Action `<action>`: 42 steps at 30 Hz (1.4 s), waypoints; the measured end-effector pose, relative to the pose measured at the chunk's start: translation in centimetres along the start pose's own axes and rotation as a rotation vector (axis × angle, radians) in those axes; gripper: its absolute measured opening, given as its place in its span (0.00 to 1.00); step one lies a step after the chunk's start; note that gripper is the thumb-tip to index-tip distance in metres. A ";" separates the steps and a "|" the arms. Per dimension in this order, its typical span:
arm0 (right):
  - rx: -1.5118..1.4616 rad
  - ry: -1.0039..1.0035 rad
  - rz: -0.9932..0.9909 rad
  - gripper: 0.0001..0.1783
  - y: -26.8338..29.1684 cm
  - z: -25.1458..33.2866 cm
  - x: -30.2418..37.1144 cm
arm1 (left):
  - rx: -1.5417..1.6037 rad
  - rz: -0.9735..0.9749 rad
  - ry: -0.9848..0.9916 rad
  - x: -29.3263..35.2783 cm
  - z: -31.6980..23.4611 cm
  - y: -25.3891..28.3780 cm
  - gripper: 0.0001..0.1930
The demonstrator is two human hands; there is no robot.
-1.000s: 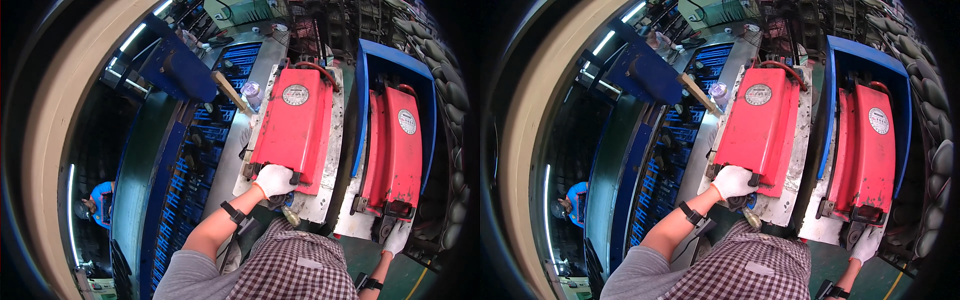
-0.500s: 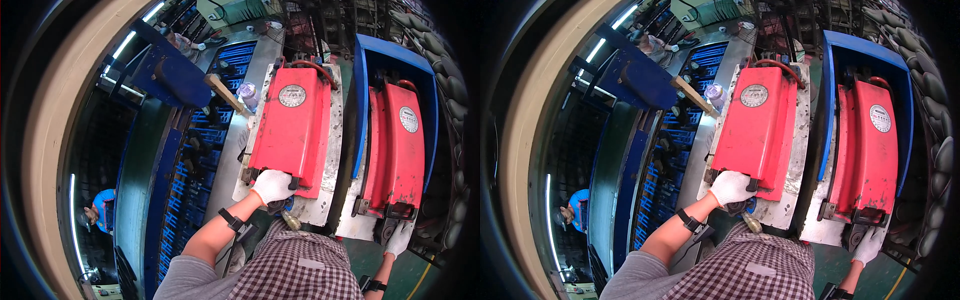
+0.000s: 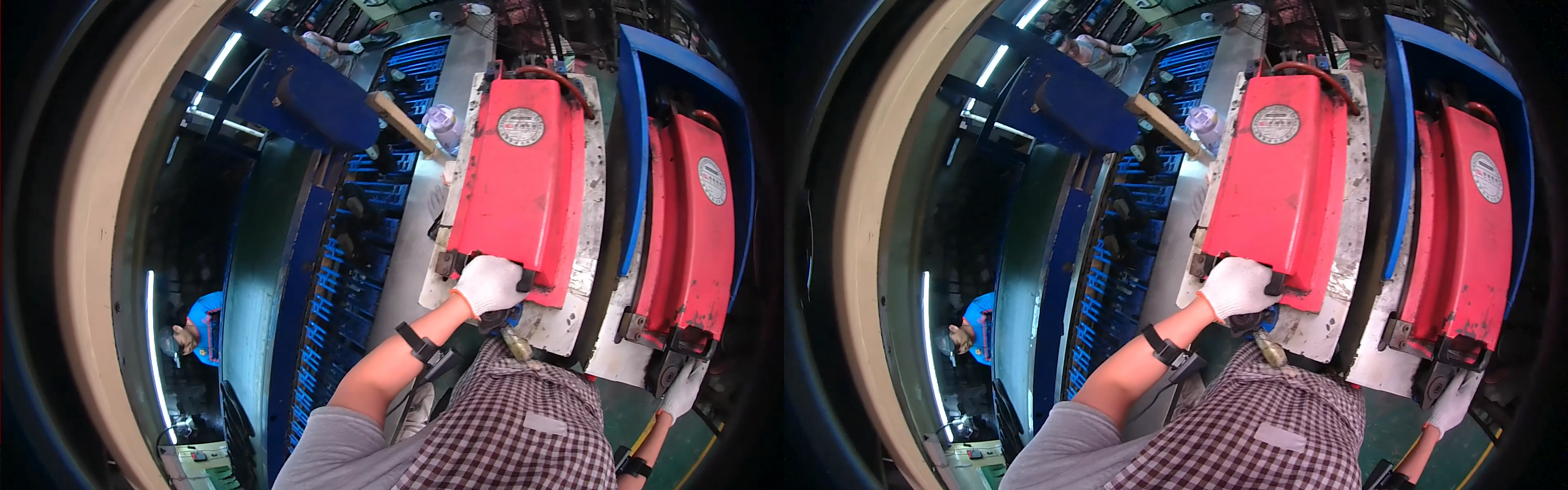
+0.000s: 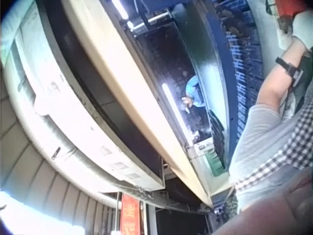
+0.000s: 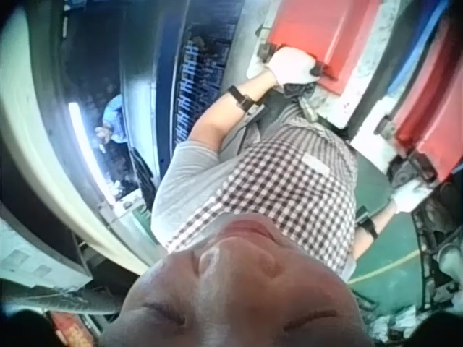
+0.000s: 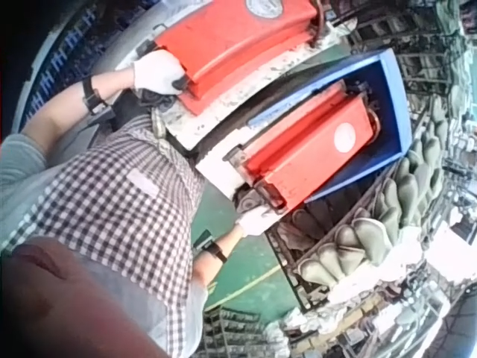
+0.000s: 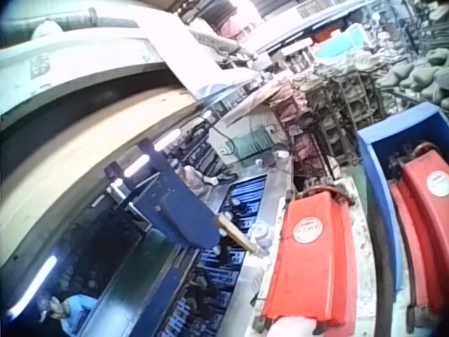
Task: Processing shoe components using industrial pressing and heating machinery on a conveyor line.
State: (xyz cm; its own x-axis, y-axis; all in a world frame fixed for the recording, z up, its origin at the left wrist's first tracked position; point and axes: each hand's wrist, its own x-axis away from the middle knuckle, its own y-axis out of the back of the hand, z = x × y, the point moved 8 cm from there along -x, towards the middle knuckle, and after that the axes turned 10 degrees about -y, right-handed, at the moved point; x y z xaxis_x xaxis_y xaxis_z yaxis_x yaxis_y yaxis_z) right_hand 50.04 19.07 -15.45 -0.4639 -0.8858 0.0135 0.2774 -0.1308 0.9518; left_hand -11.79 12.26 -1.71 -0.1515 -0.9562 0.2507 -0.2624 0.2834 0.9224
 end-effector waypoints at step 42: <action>0.082 -0.066 0.116 0.33 4.3 7.0 3.0 | 0.005 -0.011 -0.014 0.5 0.1 0.0 0.21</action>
State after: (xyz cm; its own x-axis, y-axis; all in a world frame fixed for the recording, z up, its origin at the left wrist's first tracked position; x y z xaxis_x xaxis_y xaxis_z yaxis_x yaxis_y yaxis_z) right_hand 43.96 19.02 -9.13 -0.4877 -0.8614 0.1420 0.2635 0.0098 0.9646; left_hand -11.96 11.80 -1.58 -0.1619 -0.9580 0.2368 -0.2692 0.2737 0.9234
